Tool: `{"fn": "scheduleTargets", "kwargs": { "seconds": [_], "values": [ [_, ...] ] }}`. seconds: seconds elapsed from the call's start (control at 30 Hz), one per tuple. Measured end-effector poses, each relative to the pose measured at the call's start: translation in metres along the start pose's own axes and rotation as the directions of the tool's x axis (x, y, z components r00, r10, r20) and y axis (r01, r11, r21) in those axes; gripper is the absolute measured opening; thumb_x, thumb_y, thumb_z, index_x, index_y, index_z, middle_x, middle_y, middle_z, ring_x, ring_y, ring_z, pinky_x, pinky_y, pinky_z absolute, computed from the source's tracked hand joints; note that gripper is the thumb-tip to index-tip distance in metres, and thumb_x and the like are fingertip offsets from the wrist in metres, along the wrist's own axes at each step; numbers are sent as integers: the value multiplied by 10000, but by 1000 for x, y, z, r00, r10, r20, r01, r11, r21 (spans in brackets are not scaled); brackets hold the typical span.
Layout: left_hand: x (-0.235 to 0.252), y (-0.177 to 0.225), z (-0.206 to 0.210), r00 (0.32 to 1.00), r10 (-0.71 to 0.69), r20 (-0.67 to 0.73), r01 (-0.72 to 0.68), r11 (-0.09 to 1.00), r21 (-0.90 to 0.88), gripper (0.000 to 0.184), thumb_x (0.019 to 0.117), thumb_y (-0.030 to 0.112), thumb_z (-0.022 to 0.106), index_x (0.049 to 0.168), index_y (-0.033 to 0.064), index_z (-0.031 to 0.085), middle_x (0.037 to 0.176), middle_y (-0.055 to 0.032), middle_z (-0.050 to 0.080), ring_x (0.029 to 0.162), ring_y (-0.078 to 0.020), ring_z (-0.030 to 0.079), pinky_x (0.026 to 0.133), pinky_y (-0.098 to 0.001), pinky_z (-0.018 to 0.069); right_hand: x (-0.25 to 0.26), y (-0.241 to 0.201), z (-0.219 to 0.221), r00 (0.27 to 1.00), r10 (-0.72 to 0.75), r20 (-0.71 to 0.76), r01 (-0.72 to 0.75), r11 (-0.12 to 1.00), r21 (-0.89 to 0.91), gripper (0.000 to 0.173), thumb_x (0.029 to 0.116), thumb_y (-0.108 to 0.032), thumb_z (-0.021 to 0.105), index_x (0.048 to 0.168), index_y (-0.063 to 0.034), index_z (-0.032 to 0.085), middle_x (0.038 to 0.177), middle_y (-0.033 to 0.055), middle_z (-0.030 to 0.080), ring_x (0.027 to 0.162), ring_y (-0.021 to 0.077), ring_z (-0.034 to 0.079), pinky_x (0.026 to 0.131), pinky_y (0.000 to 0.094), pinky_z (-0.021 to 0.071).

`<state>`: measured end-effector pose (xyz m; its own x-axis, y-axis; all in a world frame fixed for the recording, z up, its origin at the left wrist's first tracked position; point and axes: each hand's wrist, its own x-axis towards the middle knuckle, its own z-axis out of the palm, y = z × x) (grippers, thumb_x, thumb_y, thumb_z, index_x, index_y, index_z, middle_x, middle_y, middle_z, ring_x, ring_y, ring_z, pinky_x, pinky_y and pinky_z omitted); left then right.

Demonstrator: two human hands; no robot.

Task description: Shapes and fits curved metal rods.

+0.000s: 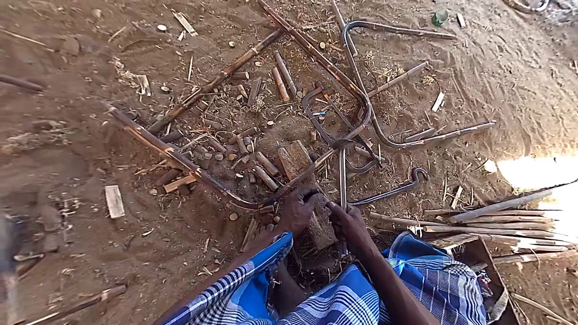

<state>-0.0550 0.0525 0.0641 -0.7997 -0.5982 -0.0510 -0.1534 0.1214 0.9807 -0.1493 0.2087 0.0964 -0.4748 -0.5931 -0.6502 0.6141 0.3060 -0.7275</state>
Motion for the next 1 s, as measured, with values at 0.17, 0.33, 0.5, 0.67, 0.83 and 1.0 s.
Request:
{"fn": "scheduleTargets", "kwargs": {
  "seconds": [0.17, 0.33, 0.5, 0.67, 0.83, 1.0],
  "values": [
    [54, -30, -22, 961, 265, -81, -195, 855, 481, 174, 1015, 141, 626, 1102, 34, 731, 1158, -128, 728, 1067, -239, 714, 965, -437, 576, -21, 6, -28, 994, -104, 21, 105, 930, -353, 234, 1038, -323, 528, 1161, -152, 630, 571, 1, 394, 400, 90, 338, 371, 246, 321],
    [58, -53, -18, 948, 317, 12, -272, 793, 545, 202, 1021, 108, 614, 1153, -14, 707, 1200, -179, 713, 1064, -294, 726, 960, -449, 586, -23, 8, -37, 989, -146, 19, 139, 885, -445, 252, 1023, -321, 555, 1152, -125, 648, 593, 35, 444, 430, 138, 401, 406, 290, 373],
    [55, -52, -17, 954, 298, 3, -243, 770, 591, 227, 1042, 125, 575, 1182, -5, 699, 1223, -180, 708, 1071, -313, 727, 935, -484, 590, -20, 19, -41, 984, -165, 71, 178, 851, -494, 378, 1060, -451, 478, 1191, -122, 612, 605, 40, 450, 437, 159, 409, 408, 316, 389],
    [53, -54, -15, 946, 325, 6, -256, 734, 628, 233, 1047, 126, 558, 1173, -24, 685, 1193, -203, 709, 1067, -337, 723, 927, -488, 588, -19, 17, -43, 960, -248, 129, 279, 799, -533, 443, 1082, -477, 371, 1157, -121, 623, 579, 37, 428, 428, 166, 404, 401, 319, 385],
    [52, -56, -12, 930, 368, -16, -273, 715, 644, 221, 1032, 121, 592, 1145, -32, 705, 1167, -203, 723, 1074, -332, 728, 960, -465, 585, -15, 18, -42, 956, -276, 102, 265, 662, -701, 536, 1077, -559, 327, 959, -128, 623, 588, 28, 460, 461, 174, 448, 438, 352, 413],
    [52, -58, -12, 919, 394, -8, -303, 719, 626, 224, 1025, 98, 598, 1171, -42, 694, 1159, -210, 720, 1077, -341, 724, 971, -465, 582, -9, 31, -41, 988, -152, 26, 112, 584, -804, 621, 1051, -649, 282, 926, -141, 617, 628, 46, 496, 534, 212, 518, 512, 433, 461]
  ]
}}
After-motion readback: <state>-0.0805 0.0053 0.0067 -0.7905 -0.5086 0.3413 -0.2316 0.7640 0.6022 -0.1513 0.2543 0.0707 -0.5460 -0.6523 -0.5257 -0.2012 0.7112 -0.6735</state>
